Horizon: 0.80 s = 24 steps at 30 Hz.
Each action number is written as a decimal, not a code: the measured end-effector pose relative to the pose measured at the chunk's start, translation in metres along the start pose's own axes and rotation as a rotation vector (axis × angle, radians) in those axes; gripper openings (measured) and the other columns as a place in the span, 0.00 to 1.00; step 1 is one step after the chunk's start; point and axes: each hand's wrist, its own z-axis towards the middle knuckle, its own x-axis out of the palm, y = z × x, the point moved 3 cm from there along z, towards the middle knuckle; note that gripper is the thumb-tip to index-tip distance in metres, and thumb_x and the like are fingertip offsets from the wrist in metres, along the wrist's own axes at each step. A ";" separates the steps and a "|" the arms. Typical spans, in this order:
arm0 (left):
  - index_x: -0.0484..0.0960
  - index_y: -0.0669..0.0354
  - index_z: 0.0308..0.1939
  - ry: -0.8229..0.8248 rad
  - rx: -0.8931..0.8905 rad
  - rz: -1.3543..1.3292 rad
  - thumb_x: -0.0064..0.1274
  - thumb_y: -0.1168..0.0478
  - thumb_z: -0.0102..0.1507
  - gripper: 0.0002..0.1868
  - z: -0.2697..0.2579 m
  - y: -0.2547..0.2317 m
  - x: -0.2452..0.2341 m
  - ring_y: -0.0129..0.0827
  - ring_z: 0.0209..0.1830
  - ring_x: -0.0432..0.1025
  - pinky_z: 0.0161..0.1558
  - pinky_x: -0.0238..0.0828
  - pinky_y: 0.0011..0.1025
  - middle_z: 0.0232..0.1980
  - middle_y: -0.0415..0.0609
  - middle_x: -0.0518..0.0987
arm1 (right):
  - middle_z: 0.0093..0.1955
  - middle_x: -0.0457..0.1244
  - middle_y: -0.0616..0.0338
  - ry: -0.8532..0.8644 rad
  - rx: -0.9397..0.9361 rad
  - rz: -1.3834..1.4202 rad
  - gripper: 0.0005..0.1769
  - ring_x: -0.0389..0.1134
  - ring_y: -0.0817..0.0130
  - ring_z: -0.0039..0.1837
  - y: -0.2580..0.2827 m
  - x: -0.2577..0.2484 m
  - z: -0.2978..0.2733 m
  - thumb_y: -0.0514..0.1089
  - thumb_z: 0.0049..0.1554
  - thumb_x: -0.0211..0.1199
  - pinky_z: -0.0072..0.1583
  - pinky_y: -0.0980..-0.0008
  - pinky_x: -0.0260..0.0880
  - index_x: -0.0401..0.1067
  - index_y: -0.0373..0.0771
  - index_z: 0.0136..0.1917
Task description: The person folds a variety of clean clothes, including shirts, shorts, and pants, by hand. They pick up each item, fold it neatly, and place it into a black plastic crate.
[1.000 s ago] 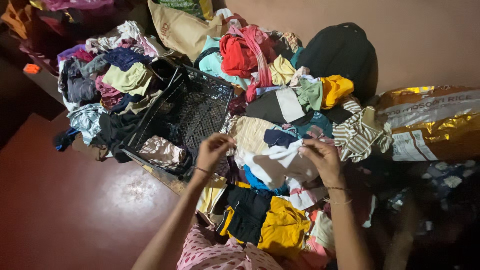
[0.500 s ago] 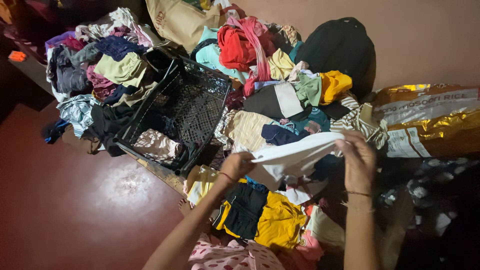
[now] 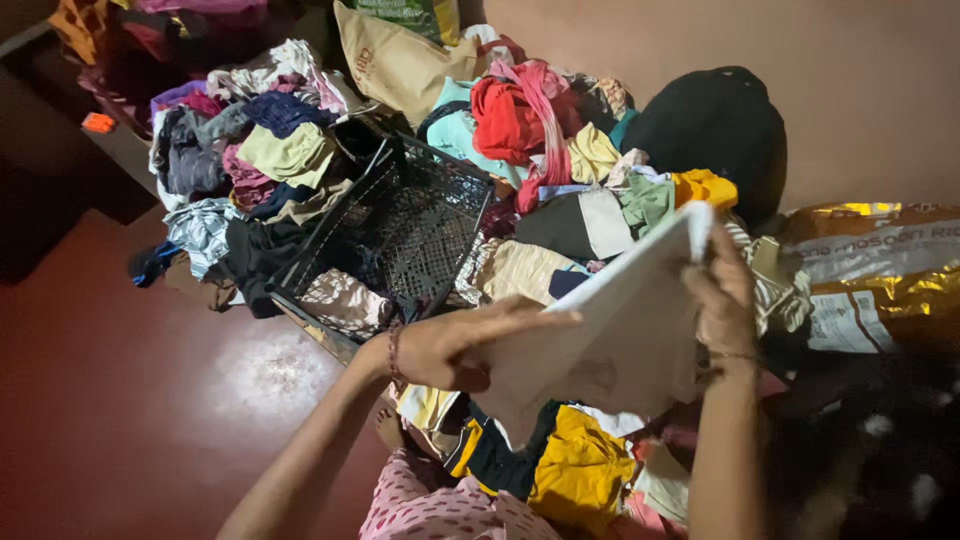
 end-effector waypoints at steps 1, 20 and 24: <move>0.50 0.57 0.82 0.086 -0.080 -0.035 0.50 0.74 0.51 0.54 0.000 0.001 0.002 0.31 0.36 0.77 0.84 0.30 0.44 0.75 0.55 0.71 | 0.72 0.63 0.58 0.025 0.068 -0.099 0.40 0.65 0.70 0.65 0.000 0.016 0.009 0.37 0.57 0.62 0.67 0.65 0.65 0.57 0.40 0.81; 0.42 0.38 0.84 -0.976 -0.711 -0.637 0.52 0.59 0.57 0.54 -0.120 0.147 0.000 0.51 0.73 0.57 0.63 0.63 0.50 0.79 0.55 0.54 | 0.80 0.52 0.54 0.646 -0.684 -0.833 0.52 0.65 0.57 0.66 -0.059 0.276 -0.093 0.32 0.47 0.63 0.64 0.61 0.72 0.55 0.65 0.80; 0.47 0.40 0.82 -0.800 -0.682 -0.554 0.57 0.67 0.49 0.59 -0.140 0.141 -0.045 0.51 0.68 0.67 0.63 0.70 0.48 0.74 0.59 0.67 | 0.67 0.70 0.58 0.643 -0.088 -0.338 0.28 0.67 0.67 0.51 -0.092 0.247 -0.077 0.30 0.60 0.55 0.49 0.71 0.72 0.77 0.53 0.67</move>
